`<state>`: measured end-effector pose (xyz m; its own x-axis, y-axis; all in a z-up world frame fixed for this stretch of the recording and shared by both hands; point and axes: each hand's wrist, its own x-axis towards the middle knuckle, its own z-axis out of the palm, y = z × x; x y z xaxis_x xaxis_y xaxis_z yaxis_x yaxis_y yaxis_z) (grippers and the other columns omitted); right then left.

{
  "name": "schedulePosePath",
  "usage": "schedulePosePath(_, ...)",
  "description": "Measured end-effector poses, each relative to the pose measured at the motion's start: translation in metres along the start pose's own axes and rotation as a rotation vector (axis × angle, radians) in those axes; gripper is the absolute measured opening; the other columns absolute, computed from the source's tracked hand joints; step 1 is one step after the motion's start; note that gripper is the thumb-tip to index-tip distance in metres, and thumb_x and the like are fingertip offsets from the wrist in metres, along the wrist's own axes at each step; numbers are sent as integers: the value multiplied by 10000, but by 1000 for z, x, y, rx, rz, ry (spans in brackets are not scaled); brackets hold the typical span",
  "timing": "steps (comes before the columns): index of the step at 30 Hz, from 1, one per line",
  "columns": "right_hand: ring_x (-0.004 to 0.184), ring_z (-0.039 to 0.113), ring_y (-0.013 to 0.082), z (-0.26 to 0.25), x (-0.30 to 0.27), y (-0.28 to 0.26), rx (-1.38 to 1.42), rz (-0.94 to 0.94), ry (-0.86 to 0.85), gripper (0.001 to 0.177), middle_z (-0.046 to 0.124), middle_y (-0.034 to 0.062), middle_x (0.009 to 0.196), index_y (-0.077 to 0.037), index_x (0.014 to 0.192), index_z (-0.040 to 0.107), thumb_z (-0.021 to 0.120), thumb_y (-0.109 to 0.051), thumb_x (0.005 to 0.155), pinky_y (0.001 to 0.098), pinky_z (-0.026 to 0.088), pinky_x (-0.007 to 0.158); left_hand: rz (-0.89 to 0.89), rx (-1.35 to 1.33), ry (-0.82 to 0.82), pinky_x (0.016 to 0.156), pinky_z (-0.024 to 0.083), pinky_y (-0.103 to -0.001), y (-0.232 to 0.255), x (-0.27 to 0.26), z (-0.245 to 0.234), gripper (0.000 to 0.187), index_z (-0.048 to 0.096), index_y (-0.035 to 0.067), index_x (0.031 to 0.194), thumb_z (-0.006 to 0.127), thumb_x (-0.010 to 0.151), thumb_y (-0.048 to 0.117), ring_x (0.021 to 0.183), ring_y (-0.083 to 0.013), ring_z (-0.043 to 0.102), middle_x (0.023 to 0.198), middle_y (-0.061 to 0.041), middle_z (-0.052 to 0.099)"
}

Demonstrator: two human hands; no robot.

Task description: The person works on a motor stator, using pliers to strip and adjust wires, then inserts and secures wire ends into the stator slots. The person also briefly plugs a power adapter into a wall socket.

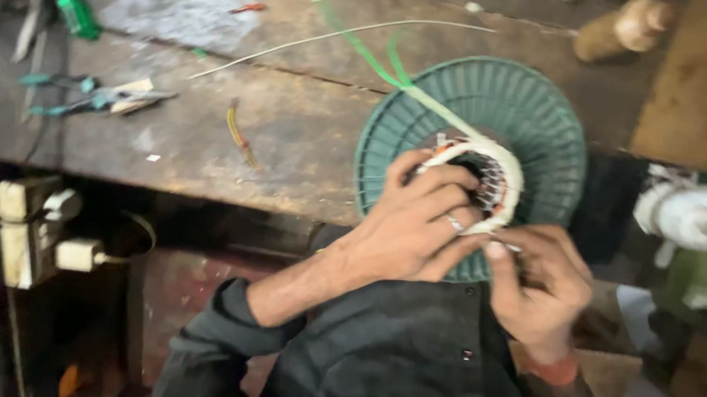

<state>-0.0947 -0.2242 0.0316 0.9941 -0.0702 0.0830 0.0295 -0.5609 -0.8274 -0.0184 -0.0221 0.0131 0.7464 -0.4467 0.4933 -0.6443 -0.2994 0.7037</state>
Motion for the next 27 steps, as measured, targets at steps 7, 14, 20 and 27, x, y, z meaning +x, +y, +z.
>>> schedulePosePath(7, 934, 667, 253, -28, 8, 28, -483, -461, -177, 36, 674, 119, 1110, 2, 1108, 678, 698, -13, 1082, 304, 522, 791, -33, -35, 46, 1183, 313, -496, -4, -16, 10, 252, 663, 117, 1108, 737, 966, 311, 1249, -215, 565, 1175, -50, 619)
schedulePosePath(14, 800, 635, 259, -25, 29, 52, -507, -589, -197, 71, 658, 133, 967, 23, 1063, 672, 669, -13, 1002, 337, 507, 712, -13, -55, 42, 1143, 305, -515, -5, -16, 8, 217, 691, 120, 1103, 731, 971, 289, 1254, -234, 566, 1126, -50, 630)
schedulePosePath(20, 785, 602, 210, -16, 24, 31, -357, -462, -136, 86, 635, 127, 961, 37, 1074, 624, 642, -40, 1038, 301, 475, 682, 17, -85, 83, 1163, 305, -498, -9, -15, 10, 227, 681, 103, 1124, 733, 975, 266, 1281, -240, 550, 1155, -55, 632)
schedulePosePath(27, 768, 564, 152, 7, -4, 16, -62, -72, -20, 131, 608, 120, 955, 52, 1087, 567, 611, -71, 1081, 259, 437, 647, -33, -102, 95, 1180, 302, -504, -5, -15, 11, 255, 680, 96, 1119, 751, 933, 255, 1251, -232, 561, 1123, -51, 626)
